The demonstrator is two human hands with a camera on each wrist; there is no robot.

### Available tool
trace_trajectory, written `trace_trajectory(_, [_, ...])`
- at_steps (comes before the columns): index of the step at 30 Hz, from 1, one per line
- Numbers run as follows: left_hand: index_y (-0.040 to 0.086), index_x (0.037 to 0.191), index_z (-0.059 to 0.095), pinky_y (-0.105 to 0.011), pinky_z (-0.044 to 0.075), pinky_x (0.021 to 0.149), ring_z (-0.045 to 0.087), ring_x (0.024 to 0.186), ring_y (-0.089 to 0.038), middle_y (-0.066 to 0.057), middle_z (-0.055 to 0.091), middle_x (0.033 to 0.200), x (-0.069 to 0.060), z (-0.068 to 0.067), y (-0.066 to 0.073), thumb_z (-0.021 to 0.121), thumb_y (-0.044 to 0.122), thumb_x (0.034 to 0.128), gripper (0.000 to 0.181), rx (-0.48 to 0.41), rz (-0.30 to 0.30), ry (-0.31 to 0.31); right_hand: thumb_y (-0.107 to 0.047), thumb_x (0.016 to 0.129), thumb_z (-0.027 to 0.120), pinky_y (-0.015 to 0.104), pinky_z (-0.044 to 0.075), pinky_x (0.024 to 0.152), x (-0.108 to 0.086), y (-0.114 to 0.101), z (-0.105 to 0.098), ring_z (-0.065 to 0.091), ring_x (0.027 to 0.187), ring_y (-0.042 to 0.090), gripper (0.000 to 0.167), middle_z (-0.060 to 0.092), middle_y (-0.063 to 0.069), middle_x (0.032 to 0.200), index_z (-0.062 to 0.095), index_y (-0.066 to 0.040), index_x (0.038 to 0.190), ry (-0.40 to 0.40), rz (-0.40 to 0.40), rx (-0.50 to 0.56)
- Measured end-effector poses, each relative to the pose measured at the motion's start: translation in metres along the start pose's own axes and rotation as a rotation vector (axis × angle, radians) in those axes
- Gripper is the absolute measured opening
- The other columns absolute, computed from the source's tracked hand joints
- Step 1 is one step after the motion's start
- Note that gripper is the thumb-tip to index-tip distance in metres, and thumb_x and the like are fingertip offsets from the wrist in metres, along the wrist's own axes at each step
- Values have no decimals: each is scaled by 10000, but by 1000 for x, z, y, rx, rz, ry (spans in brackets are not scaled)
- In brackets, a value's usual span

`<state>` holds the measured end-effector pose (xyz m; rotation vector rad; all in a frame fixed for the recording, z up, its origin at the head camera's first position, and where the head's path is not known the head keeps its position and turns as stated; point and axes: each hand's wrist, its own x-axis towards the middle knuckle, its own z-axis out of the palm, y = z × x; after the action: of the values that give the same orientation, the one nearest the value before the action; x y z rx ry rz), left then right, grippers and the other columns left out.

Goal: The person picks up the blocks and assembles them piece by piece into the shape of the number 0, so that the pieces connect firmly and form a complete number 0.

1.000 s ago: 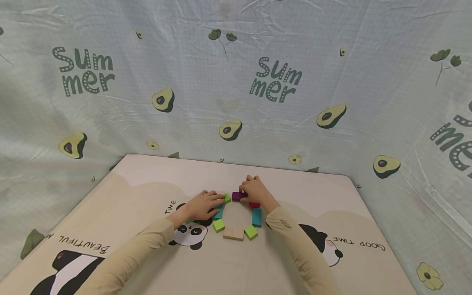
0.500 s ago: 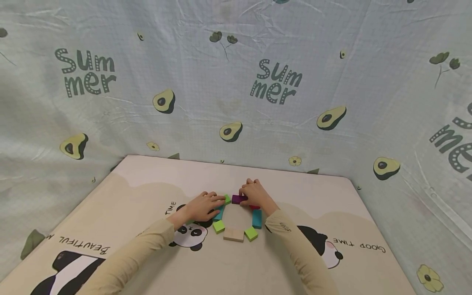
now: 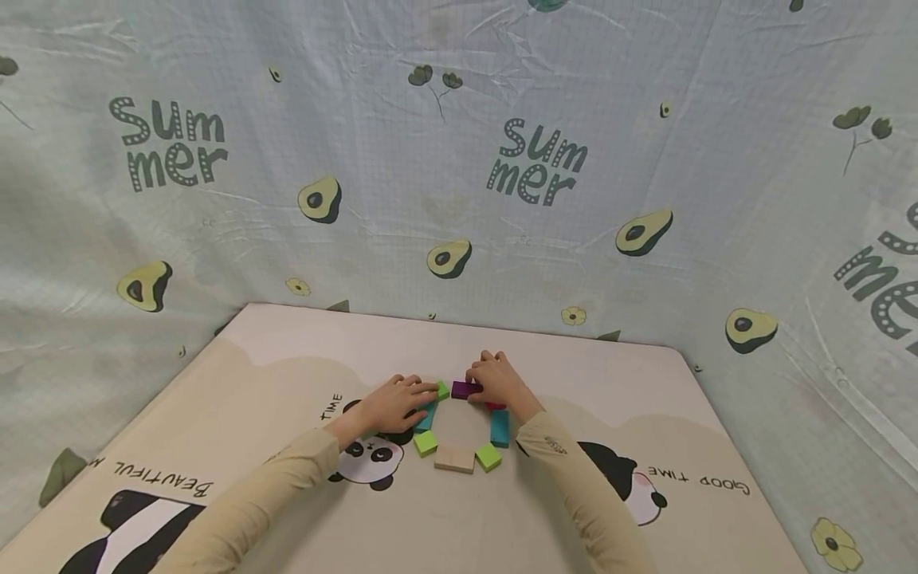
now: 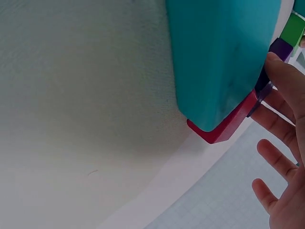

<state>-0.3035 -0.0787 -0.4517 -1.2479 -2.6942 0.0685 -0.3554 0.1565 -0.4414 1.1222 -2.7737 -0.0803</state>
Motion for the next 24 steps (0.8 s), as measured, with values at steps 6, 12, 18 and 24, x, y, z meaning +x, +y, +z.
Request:
trace_trajectory(6, [179,1273,486,-426,420,888,465,1137,-201,3,484,1317,3,2,1,447,333,915,391,9,-1,4,-413,717,703,402,366,770,-5,1,1,439,840,153,349,616,-16,845,659,-165,959,7,6,6])
trace_trajectory(12, [181,1260,489,-437,394,911,443,1156,-210,-9,483,1300,2,4,6,438,326,922,371,30,-16,16,-439,721,690,422,373,801,-16,3,0,446,894,166,410,610,-17,952,638,-167,1023,59,24,13])
trace_trajectory(18, [151,1248,503,-437,398,897,451,1128,-218,-34,499,1262,-2,3,8,431,313,930,364,30,-50,22,-388,775,651,431,367,794,-33,2,-9,450,916,180,360,608,-7,975,635,-151,1045,135,17,64])
trace_trajectory(24, [96,1280,473,-466,376,920,435,1159,-251,-68,491,1291,-4,-3,5,384,294,951,395,-72,-69,44,-317,791,650,423,366,791,-52,0,-16,450,934,183,309,606,1,986,631,-150,1050,159,37,103])
